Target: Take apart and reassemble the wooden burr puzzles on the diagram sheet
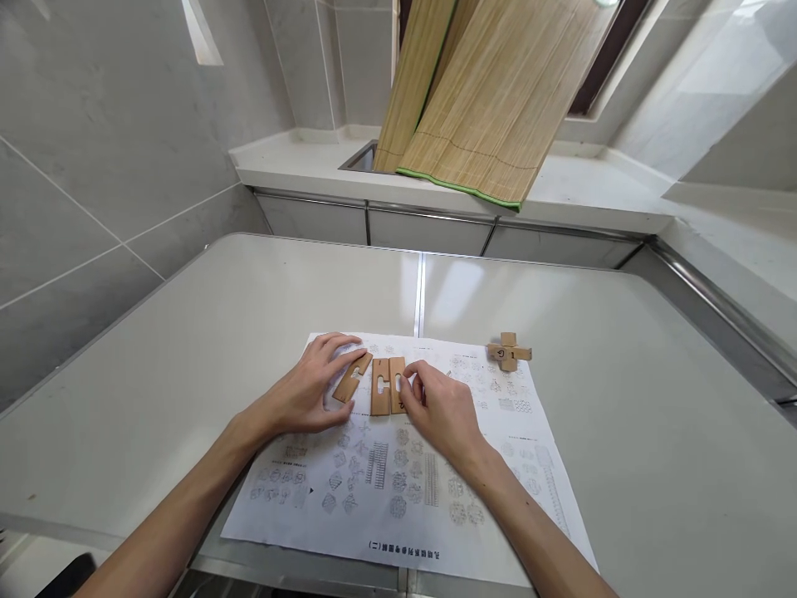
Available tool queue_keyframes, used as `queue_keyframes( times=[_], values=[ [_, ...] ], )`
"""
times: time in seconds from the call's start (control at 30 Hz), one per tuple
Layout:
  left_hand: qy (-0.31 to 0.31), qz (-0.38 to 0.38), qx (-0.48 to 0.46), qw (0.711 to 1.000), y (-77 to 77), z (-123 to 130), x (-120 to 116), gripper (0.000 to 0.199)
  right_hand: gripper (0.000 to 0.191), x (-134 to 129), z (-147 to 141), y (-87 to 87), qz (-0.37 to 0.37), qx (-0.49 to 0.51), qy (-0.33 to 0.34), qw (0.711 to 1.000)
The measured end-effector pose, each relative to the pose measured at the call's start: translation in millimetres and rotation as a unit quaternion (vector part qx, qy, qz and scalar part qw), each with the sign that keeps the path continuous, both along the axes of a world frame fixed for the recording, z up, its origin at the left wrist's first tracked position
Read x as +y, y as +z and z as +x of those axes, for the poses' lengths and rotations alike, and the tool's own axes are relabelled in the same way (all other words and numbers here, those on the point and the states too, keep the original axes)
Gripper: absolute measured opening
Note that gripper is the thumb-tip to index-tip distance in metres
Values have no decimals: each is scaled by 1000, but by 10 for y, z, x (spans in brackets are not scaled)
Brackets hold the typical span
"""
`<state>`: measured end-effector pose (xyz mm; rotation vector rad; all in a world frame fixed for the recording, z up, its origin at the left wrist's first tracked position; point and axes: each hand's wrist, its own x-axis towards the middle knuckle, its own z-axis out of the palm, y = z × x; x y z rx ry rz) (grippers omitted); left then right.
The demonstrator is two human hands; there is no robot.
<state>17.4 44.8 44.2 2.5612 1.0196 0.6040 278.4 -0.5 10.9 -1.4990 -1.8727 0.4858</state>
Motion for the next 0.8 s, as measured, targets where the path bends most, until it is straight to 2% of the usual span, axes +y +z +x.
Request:
queue_keyframes(
  times=[0.1, 0.27, 0.37, 0.5, 0.7, 0.8],
  values=[
    [16, 15, 2, 1000, 9, 19, -4, 68, 15, -1, 3, -13, -5, -20, -2, 1000],
    [83, 40, 0, 996, -32, 35, 24, 33, 19, -12, -18, -25, -7, -62, -22, 998],
    [119, 41, 18, 992, -59, 19, 38, 29, 23, -26, -44, -8, -18, -78, -28, 996],
    [130, 42, 35, 990, -82, -2, 30, 27, 30, -48, -73, 38, -38, -95, -40, 994],
    [118, 28, 34, 992, -97, 34, 4, 26, 18, -62, -79, 62, -46, -136, -64, 988],
    [125, 22, 13, 992, -76, 71, -7, 26, 20, -54, -65, 36, -30, -149, -64, 986]
  ],
)
